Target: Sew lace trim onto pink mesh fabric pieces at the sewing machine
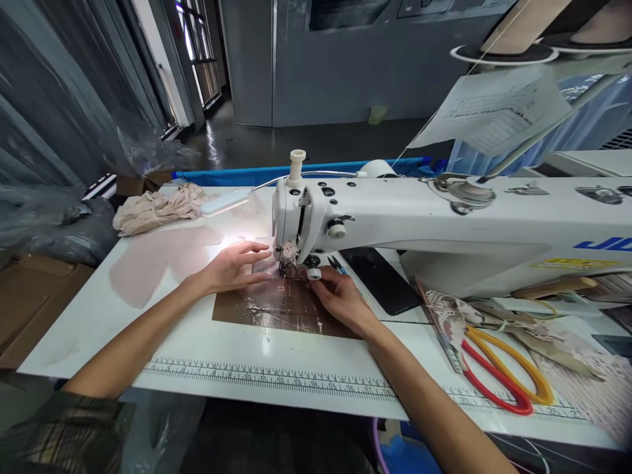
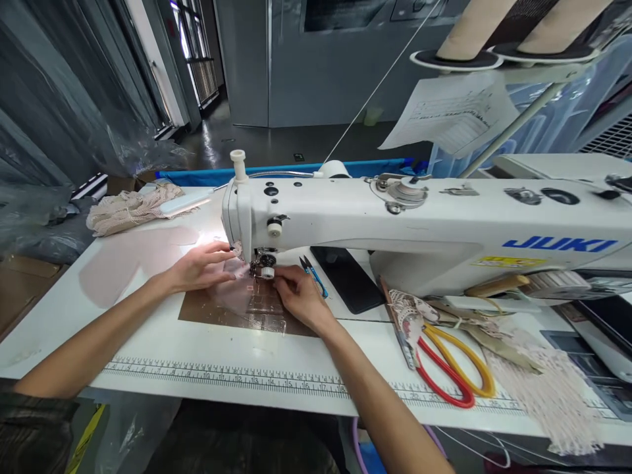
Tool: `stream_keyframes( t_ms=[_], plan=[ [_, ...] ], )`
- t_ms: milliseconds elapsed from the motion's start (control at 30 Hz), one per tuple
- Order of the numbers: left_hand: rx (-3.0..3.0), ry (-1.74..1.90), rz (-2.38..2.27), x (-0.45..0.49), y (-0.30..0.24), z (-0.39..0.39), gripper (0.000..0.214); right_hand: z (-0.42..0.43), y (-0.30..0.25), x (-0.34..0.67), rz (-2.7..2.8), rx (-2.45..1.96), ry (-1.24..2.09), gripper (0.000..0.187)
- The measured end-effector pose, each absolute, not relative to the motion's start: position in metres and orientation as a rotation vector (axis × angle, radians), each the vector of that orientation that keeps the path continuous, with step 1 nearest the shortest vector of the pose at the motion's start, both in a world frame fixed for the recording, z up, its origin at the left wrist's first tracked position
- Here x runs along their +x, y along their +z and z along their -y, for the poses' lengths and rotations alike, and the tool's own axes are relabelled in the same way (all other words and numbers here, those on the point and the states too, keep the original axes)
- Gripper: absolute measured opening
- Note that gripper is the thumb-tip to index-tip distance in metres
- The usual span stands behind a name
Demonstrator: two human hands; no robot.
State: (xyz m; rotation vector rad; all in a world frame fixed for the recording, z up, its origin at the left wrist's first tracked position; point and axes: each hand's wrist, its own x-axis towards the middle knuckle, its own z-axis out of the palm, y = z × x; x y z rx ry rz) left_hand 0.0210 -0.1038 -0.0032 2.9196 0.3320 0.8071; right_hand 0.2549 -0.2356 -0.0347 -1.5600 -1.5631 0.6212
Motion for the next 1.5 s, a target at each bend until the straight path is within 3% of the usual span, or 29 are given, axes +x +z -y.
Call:
stream_keyframes(
  t_ms=[167, 333, 533, 667, 833, 1267, 1500],
  plan=[
    [3.121, 0.791, -0.229, 0.005, 0.017, 0.128, 0.019, 0.231, -0.034, 0.258, 1.558, -1.641, 0.739, 0.031],
    [3.232, 0.676, -0.039, 0.0, 0.0, 0.156, 0.017, 0.223, -0.022, 0.255, 1.713, -1.696, 0.762, 0.02],
    [3.134, 0.774, 0.056, 0.004, -0.019, 0.151, 0.018, 0.23, -0.025, 0.238, 1.741, -1.774, 0.573, 0.022],
    [3.028, 0.815, 0.13, 0.011, -0.022, 0.147, 0.019, 0.239, -0.034, 0.235, 2.009, -1.588, 0.379, 0.035],
    [2.98, 0.844, 0.197, 0.014, -0.02, 0.148, 0.017, 0.239, -0.04, 0.239, 2.125, -1.494, 0.26, 0.033],
    [3.015, 0.743, 0.098, 0.011, -0.019, 0.152, 0.017, 0.24, -0.036, 0.238, 2.06, -1.491, 0.332, 0.035],
    [2.648, 0.542, -0.021, 0.018, -0.02, 0.135, 0.017, 0.24, -0.037, 0.238, 2.052, -1.5, 0.341, 0.034]
  ],
)
